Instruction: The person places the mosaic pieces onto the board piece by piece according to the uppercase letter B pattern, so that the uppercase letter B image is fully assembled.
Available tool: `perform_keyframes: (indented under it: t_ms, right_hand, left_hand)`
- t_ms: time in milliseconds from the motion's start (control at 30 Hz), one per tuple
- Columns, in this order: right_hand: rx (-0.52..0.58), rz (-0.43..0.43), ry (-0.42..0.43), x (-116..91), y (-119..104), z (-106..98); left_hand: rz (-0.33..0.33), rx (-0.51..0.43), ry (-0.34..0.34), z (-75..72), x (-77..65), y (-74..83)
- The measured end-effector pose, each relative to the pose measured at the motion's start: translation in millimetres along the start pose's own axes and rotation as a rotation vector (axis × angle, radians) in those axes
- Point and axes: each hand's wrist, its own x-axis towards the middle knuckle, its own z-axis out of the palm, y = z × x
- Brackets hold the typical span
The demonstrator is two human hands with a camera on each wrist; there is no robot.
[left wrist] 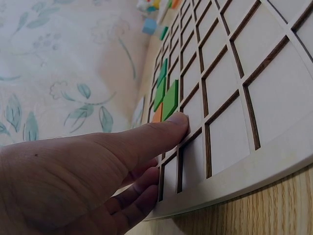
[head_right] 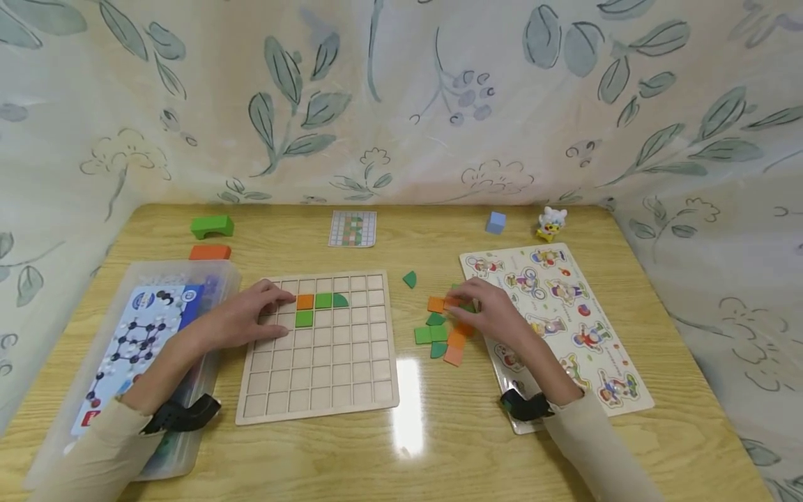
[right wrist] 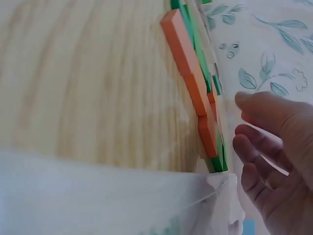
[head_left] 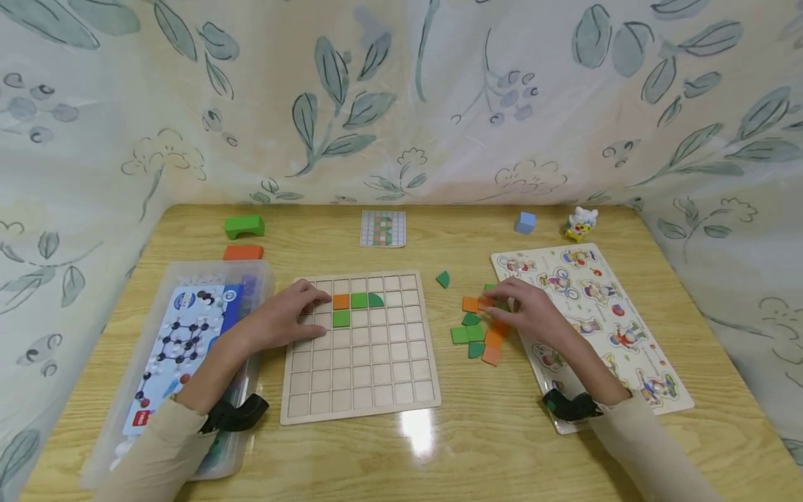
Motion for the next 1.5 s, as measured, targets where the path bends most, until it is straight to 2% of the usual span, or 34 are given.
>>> perform_keyframes:
  t_ms: [333, 567, 867, 1167, 1400, 1500]
  right_hand:
    - [-0.031, -0.052, 0.052, -0.7, 9.3, 5.9]
    - [-0.073, -0.043, 0.021, -2.2, 10.5, 10.3]
    - [-0.133, -0.013, -0.012, 0.5, 1.1, 11.1]
    - [-0.114, -0.002, -0.064, 1.7, -1.2, 6.3]
    - [-0.108, -0.078, -0.025, 4.7, 1.7, 5.8]
    - [-0.104, -0.137, 0.033, 7.4, 0.8, 1.5]
  left_hand:
    - [-0.003, -0.006, 0.006, 0.6, -1.2, 0.0]
    - [0.019, -0.001, 0.003, 3.2, 1.9, 0.2]
    - [0.016, 0.001, -0.001, 1.5, -0.2, 2.3]
    - [0.011, 0.001, -0.012, 1.4, 0.0, 1.8]
    - [0.009, -0.009, -0.008, 0.9, -0.3, -0.2]
    - [0.007, -0.008, -0.004, 0.4, -0.6, -1.0]
